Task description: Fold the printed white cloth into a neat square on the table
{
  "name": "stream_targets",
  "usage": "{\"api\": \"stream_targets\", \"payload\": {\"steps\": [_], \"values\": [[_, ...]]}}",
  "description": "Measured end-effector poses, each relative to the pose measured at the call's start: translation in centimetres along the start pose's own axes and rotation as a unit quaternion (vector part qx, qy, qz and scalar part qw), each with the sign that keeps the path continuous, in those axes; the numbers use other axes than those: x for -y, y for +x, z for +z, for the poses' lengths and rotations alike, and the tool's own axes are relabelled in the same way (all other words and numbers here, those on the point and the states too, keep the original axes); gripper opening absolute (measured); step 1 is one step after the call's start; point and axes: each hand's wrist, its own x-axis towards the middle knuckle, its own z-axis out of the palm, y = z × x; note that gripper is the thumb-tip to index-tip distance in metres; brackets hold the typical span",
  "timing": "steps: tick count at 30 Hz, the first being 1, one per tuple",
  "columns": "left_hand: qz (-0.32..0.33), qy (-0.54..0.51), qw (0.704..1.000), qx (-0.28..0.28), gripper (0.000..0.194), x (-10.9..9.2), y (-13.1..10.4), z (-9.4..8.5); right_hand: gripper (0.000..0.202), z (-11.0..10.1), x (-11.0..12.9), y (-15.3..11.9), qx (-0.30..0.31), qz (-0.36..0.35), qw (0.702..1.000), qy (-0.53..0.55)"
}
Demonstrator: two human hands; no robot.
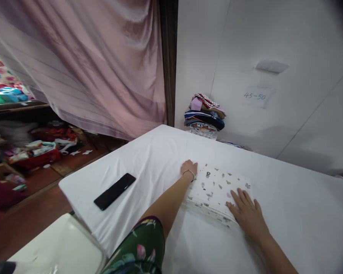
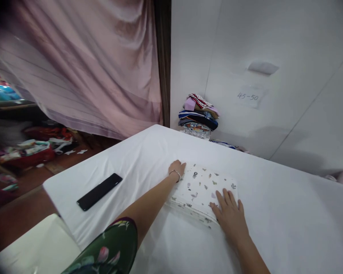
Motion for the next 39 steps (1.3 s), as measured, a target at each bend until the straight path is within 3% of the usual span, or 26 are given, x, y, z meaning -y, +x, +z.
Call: {"api": "stream_targets", "payload": {"steps": [13,18,20,22,24,26,29,35,39], "values": [[0.013,0.000,1.000,-0.014,0.038,0.1,0.0,0.6,0.052,-0.3,0.1,0.1,0.006,-0.003,1.000,0.003],[0.010,-0.019,1.000,-0.003,0.043,-0.2,-0.1,-0.2,0.053,-0.3,0.0,0.1,0.011,-0.006,1.000,-0.009],[0.045,-0.020,0.999,-0.009,0.053,-0.2,-1.2,-0.5,0.053,-0.3,0.0,0.1,0.009,-0.005,1.000,-0.007],[0.133,-0.002,0.991,-0.007,0.063,0.1,-3.1,-0.4,0.053,-0.4,0.1,0.1,0.012,0.003,1.000,0.006],[0.230,0.036,0.972,0.025,0.069,0.9,-5.2,-0.1,0.054,-0.5,0.2,0.1,0.019,0.018,0.999,0.020],[0.274,0.068,0.957,0.071,0.074,1.8,-7.0,0.4,0.055,-0.5,0.2,0.2,0.026,0.023,0.999,0.026],[0.283,0.085,0.950,0.102,0.076,2.7,-8.2,0.8,0.055,-0.5,0.2,0.2,0.027,0.021,0.999,0.028],[0.282,0.080,0.951,0.093,0.076,2.8,-8.0,0.8,0.055,-0.6,0.0,0.1,0.045,0.019,0.998,0.024],[0.289,0.088,0.949,0.090,0.077,2.8,-8.0,1.1,0.059,-1.9,0.5,1.0,0.079,0.037,0.996,0.017]]}}
